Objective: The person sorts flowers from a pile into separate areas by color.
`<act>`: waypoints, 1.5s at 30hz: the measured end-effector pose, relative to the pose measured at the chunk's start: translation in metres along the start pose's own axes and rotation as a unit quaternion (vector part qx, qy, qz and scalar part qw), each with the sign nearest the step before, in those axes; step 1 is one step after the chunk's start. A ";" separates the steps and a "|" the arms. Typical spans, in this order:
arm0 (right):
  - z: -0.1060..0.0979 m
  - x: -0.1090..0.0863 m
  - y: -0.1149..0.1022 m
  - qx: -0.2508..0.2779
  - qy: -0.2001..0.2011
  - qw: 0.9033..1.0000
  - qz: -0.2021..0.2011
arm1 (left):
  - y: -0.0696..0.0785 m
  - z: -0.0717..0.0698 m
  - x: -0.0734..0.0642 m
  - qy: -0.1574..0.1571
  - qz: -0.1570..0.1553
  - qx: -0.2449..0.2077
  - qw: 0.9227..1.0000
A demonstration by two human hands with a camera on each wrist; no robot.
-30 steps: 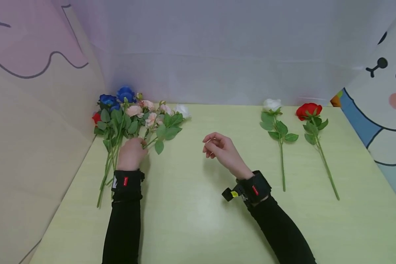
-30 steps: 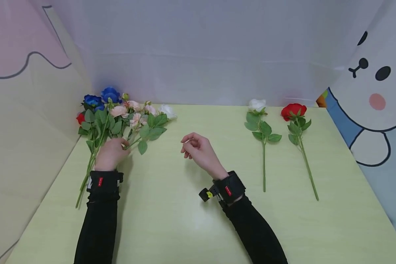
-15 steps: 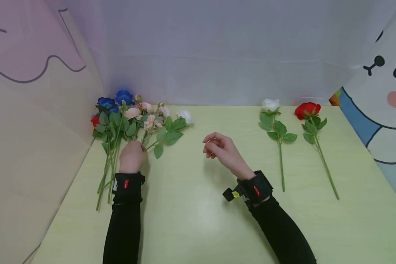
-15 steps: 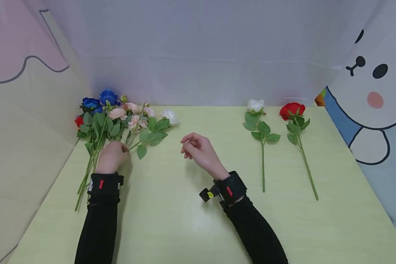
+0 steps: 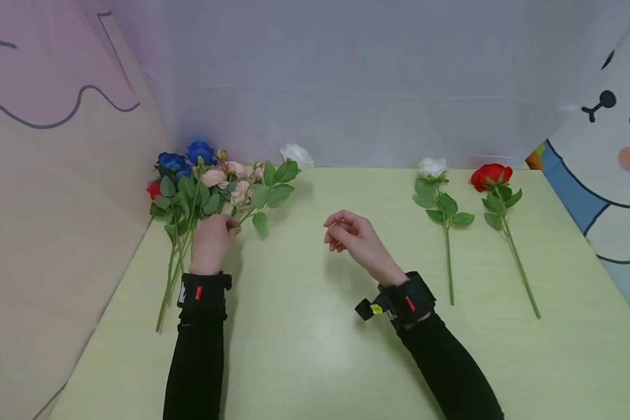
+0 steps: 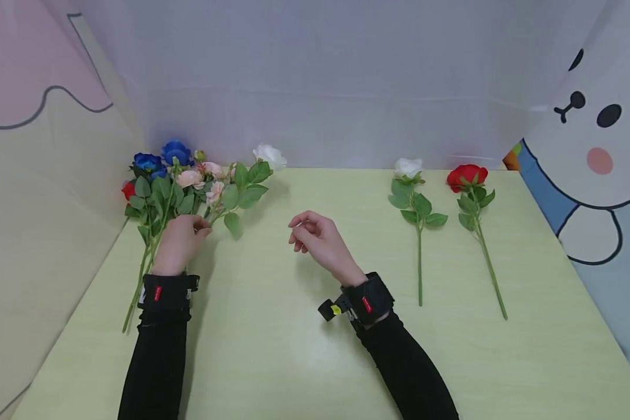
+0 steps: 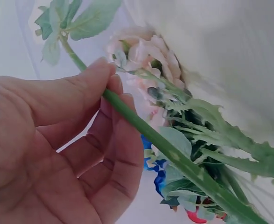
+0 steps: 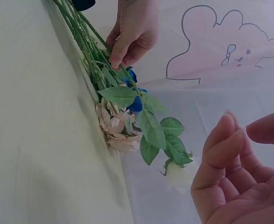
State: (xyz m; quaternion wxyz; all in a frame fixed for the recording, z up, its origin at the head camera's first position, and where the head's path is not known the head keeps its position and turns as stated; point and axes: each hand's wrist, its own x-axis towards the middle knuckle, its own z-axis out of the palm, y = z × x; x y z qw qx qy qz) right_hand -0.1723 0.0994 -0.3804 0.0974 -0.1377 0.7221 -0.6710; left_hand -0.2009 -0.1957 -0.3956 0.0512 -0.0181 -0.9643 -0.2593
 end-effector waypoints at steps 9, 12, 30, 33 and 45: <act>-0.002 0.000 -0.001 0.007 0.001 1.000 -0.003 | 0.011 0.001 0.004 0.043 0.038 -0.022 0.998; -0.003 0.000 -0.001 0.008 0.003 1.000 -0.006 | 0.014 0.002 0.006 0.060 0.058 -0.036 0.996; -0.004 0.000 -0.001 0.016 0.006 1.000 0.002 | 0.012 0.036 0.020 -0.024 0.114 -0.297 0.948; -0.004 0.000 0.000 0.014 0.005 1.000 0.009 | 0.018 0.040 0.020 -0.046 0.121 -0.333 0.934; -0.003 0.002 0.009 -0.018 -0.030 0.999 0.037 | 0.063 0.034 0.007 -0.100 0.071 -0.416 0.901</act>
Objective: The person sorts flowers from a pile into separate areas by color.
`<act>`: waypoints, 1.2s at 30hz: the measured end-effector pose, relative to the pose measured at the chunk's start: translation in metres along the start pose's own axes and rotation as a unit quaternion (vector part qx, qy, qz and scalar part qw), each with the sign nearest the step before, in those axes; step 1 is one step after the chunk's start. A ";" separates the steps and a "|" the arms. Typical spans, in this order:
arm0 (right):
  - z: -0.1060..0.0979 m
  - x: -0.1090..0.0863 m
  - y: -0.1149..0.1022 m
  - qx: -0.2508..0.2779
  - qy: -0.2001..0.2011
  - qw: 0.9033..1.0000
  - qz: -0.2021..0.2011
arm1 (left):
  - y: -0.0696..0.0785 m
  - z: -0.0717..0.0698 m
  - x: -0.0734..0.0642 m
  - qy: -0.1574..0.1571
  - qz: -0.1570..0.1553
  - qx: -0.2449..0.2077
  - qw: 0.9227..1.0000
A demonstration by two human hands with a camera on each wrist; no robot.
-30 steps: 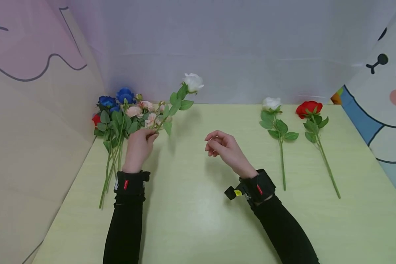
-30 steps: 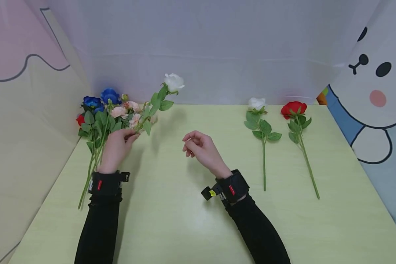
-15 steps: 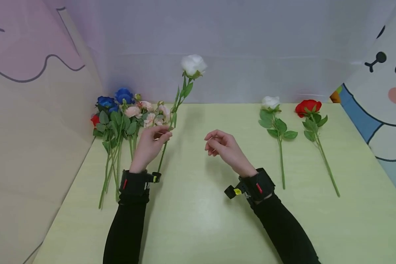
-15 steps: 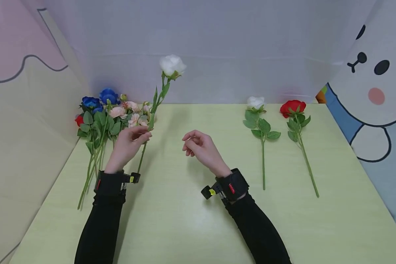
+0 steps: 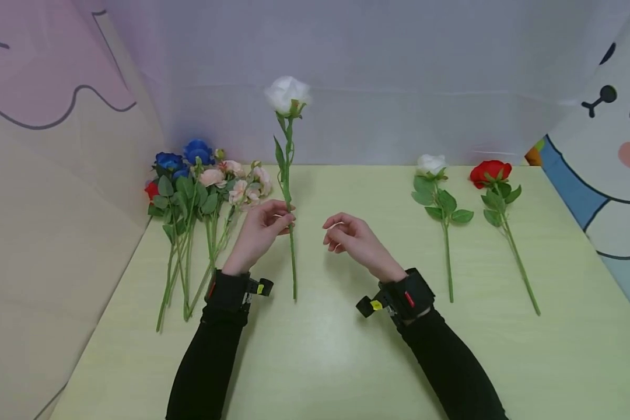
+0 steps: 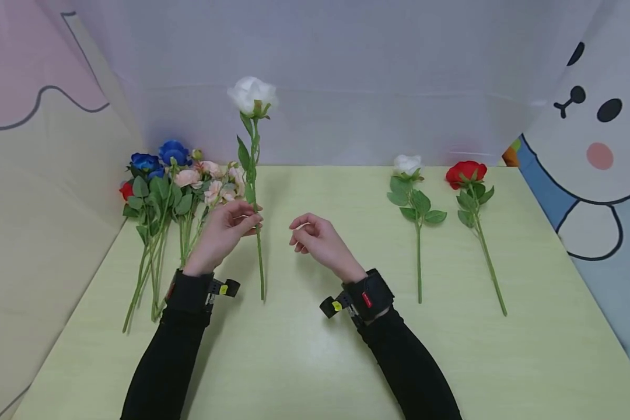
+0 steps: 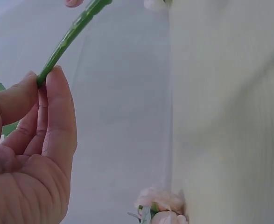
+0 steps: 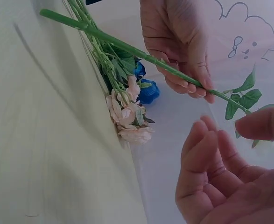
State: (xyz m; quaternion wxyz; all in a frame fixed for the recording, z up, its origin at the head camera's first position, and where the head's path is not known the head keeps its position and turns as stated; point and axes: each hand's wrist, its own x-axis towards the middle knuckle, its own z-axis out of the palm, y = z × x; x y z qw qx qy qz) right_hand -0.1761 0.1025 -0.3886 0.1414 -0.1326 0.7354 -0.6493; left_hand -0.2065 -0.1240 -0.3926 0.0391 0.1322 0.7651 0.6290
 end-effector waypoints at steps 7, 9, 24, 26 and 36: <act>0.004 0.004 0.007 -0.013 -0.041 0.999 0.013 | -0.003 0.008 0.000 -0.015 -0.004 -0.038 0.999; 0.006 0.004 0.008 -0.015 -0.058 0.998 0.017 | -0.004 0.010 0.000 -0.017 -0.005 -0.040 0.999; 0.019 0.003 0.012 -0.056 -0.175 0.983 0.009 | -0.008 0.021 0.002 -0.044 0.011 0.007 0.999; 0.020 0.003 0.013 -0.059 -0.180 0.982 0.007 | -0.008 0.022 0.002 -0.049 0.013 0.009 0.999; 0.023 0.001 0.013 -0.032 -0.174 0.984 0.014 | -0.009 0.023 0.001 -0.064 0.022 0.008 0.998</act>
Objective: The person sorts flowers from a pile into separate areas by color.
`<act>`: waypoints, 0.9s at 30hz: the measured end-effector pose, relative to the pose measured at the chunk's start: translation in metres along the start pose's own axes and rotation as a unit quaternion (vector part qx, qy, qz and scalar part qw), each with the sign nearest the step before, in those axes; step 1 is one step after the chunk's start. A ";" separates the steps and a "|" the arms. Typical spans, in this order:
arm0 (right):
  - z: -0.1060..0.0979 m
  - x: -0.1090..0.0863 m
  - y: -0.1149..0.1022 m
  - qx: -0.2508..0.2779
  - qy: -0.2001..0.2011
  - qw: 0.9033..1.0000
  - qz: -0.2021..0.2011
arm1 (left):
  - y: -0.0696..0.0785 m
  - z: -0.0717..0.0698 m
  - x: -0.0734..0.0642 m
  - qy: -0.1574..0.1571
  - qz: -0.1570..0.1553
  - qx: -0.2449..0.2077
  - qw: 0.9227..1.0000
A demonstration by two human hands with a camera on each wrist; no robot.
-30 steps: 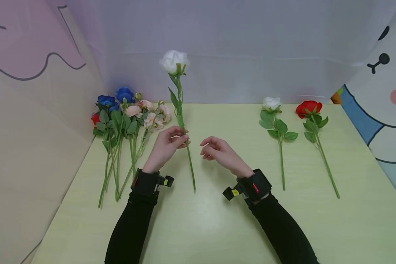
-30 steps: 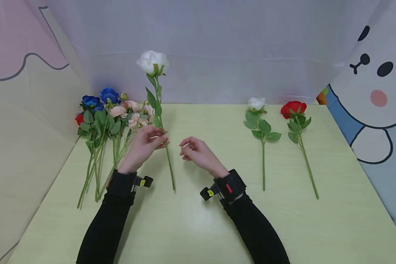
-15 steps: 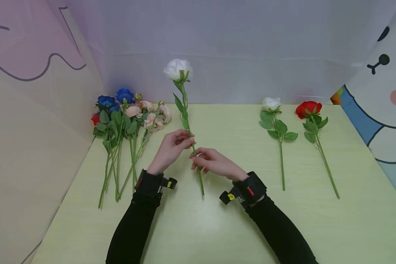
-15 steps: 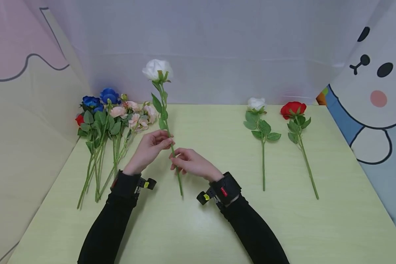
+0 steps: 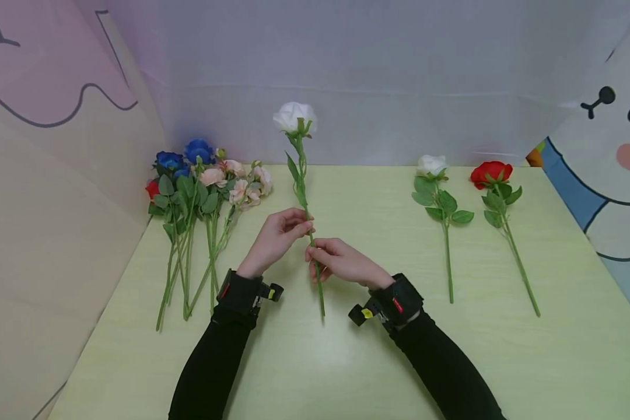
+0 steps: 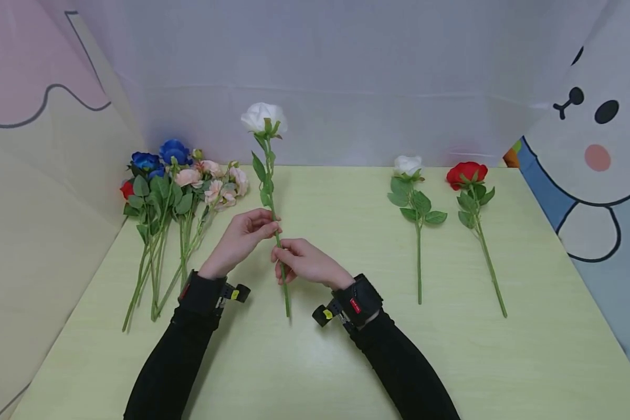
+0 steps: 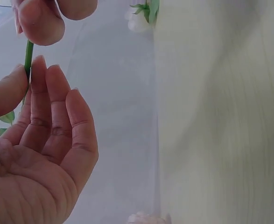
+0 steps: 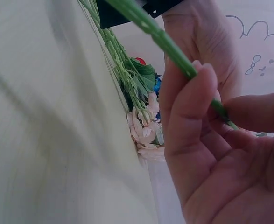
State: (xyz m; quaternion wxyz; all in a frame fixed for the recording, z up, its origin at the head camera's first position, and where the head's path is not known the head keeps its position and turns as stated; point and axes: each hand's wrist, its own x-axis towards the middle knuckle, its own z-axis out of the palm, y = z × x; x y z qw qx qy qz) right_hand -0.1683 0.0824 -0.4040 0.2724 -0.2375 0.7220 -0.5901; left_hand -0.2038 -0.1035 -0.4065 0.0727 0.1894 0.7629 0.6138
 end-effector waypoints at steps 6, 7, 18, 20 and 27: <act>0.000 0.000 0.000 -0.002 0.005 1.000 0.008 | -0.003 0.000 0.001 0.003 0.002 0.014 1.000; 0.000 0.000 -0.001 -0.003 0.007 1.000 0.010 | -0.004 0.000 0.001 0.006 0.004 0.022 1.000; -0.011 -0.013 0.003 -0.023 0.051 0.998 0.034 | -0.003 0.002 0.000 0.047 0.027 0.113 0.992; -0.015 -0.018 0.006 -0.032 0.055 0.997 0.037 | -0.003 0.002 -0.001 0.060 0.029 0.135 0.989; -0.038 -0.041 0.014 -0.068 0.074 0.994 0.050 | -0.006 0.003 -0.001 0.090 0.061 0.237 0.966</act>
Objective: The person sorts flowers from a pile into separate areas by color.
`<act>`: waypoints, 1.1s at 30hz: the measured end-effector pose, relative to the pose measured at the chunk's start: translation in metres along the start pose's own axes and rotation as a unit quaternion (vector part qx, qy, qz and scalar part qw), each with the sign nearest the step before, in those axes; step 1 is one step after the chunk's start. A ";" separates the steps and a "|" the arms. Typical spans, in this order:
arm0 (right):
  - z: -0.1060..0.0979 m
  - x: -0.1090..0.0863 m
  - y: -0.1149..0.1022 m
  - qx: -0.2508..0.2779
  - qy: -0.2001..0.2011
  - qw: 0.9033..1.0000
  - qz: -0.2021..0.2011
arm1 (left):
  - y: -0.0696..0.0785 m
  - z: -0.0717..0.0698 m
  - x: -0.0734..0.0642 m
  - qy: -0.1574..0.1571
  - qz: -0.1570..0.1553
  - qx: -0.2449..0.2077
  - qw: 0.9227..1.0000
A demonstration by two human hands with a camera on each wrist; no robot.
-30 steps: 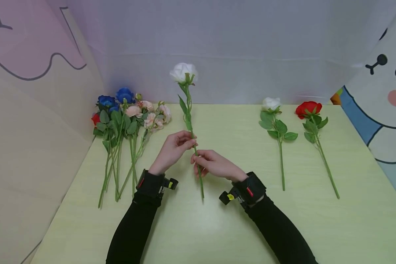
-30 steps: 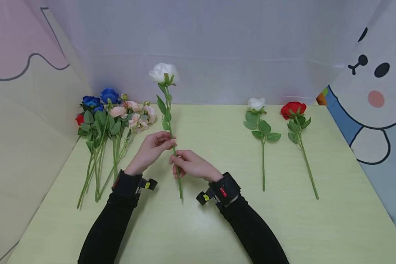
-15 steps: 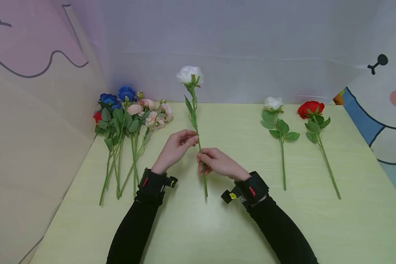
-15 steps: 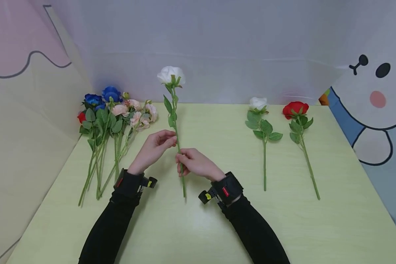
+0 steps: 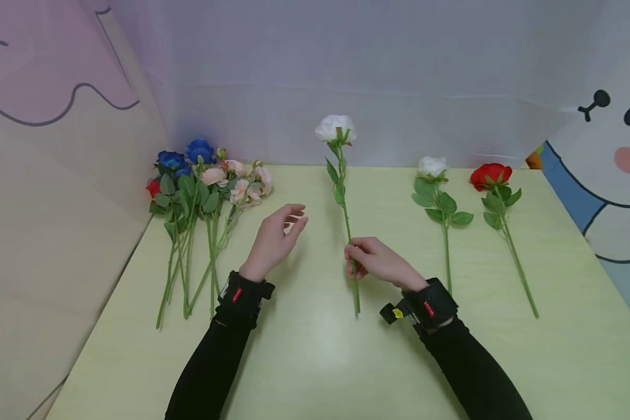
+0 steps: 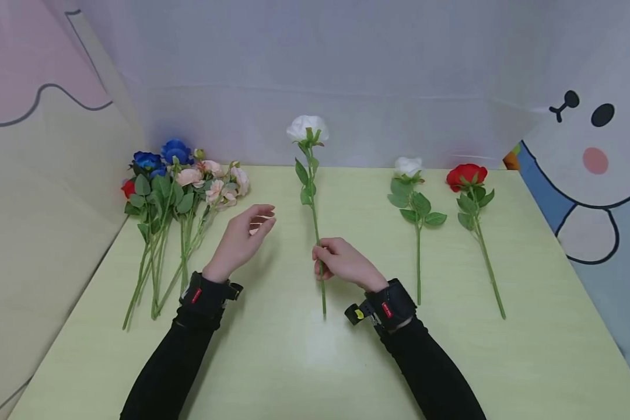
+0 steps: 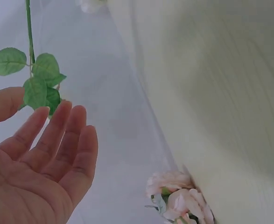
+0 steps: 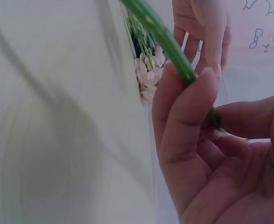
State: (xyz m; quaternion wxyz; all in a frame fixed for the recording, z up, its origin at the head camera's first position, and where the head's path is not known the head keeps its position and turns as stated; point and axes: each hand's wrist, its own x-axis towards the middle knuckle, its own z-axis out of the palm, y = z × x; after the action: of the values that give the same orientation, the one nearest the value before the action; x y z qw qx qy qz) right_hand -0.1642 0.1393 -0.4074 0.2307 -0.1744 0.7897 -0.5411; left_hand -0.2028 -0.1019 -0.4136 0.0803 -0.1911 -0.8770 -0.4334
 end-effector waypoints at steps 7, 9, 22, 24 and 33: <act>-0.032 -0.021 0.011 -0.038 0.042 0.998 0.032 | 0.001 0.001 -0.001 0.009 0.036 0.085 0.996; -0.041 -0.029 0.012 -0.059 0.056 0.996 0.038 | 0.001 0.001 -0.001 0.010 0.043 0.108 0.993; -0.092 -0.079 0.031 -0.180 0.127 0.969 0.107 | -0.002 0.003 -0.004 0.017 0.046 0.205 0.977; -0.097 -0.084 0.034 -0.183 0.139 0.966 0.117 | -0.002 0.003 -0.004 0.015 0.044 0.206 0.977; -0.117 -0.096 0.049 -0.187 0.151 0.959 0.148 | -0.001 0.001 -0.006 0.025 0.042 0.206 0.977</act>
State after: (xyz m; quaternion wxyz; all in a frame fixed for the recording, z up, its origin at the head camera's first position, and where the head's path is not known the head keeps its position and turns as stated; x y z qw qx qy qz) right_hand -0.1498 0.2978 -0.4005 0.1496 -0.0114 0.9195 -0.3633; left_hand -0.1979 -0.1030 -0.4172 0.1577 -0.1962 -0.9364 -0.2444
